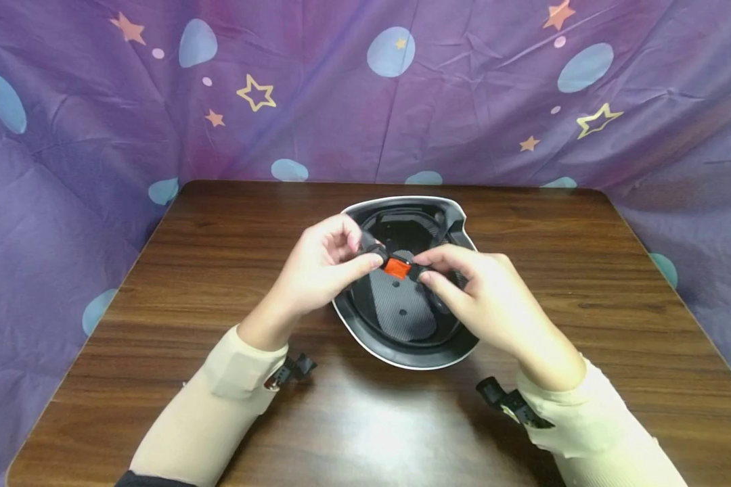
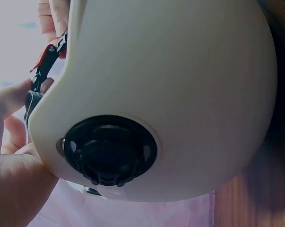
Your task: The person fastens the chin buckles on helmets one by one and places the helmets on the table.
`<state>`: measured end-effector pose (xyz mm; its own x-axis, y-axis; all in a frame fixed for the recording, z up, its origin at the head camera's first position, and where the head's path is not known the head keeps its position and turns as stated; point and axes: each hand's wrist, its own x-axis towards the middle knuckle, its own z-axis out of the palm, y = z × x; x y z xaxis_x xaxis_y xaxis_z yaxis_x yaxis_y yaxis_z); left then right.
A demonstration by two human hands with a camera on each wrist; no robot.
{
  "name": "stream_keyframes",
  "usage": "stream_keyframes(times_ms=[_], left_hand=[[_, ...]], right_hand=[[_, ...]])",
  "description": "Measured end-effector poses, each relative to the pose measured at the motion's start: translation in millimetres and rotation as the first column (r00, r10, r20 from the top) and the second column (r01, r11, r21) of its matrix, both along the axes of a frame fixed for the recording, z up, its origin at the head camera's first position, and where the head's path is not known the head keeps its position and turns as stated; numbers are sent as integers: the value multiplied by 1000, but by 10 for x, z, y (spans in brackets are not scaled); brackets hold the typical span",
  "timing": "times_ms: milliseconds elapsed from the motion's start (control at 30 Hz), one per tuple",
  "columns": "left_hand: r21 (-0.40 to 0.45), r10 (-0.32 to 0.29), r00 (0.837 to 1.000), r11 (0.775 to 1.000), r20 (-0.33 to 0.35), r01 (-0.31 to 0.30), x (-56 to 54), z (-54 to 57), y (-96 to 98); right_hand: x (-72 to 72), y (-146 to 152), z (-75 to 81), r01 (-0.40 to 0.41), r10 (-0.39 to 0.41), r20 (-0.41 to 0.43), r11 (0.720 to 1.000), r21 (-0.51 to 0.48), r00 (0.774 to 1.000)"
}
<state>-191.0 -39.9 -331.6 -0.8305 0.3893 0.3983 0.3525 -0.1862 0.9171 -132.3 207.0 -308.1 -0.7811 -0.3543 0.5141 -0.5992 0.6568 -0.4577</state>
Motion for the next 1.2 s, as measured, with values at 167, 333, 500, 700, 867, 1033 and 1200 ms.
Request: stream_keyframes(times_ms=[167,333,500,700,867,1033,1200], left_hand=[[-18,-11,1000,1000,1,11,2,31,26],[-34,-28,1000,999,15,28,15,34,50],[-32,-20,1000,999,13,20,22,18,54],[-114,20,999,993,-47,-26,17,26,41],[-339,115,947,915,-299,-218,-7,31,-22],[-441,122,863,819,-491,-366,-46,36,-111],[-483,92,818,768,-567,-421,-106,13,-170]], right_hand=[[0,-8,11,3,-3,0,1000,-12,1000],[21,-23,8,4,-4,-1,1000,-26,1000],[26,-26,2,2,-2,-8,1000,-20,1000],[7,-19,-10,-9,9,-13,1000,-4,1000],[-26,-18,-41,1,0,-20,999,49,1000],[-50,-5,-85,19,-27,44,984,175,999],[-47,7,-109,-6,-19,82,957,291,996]])
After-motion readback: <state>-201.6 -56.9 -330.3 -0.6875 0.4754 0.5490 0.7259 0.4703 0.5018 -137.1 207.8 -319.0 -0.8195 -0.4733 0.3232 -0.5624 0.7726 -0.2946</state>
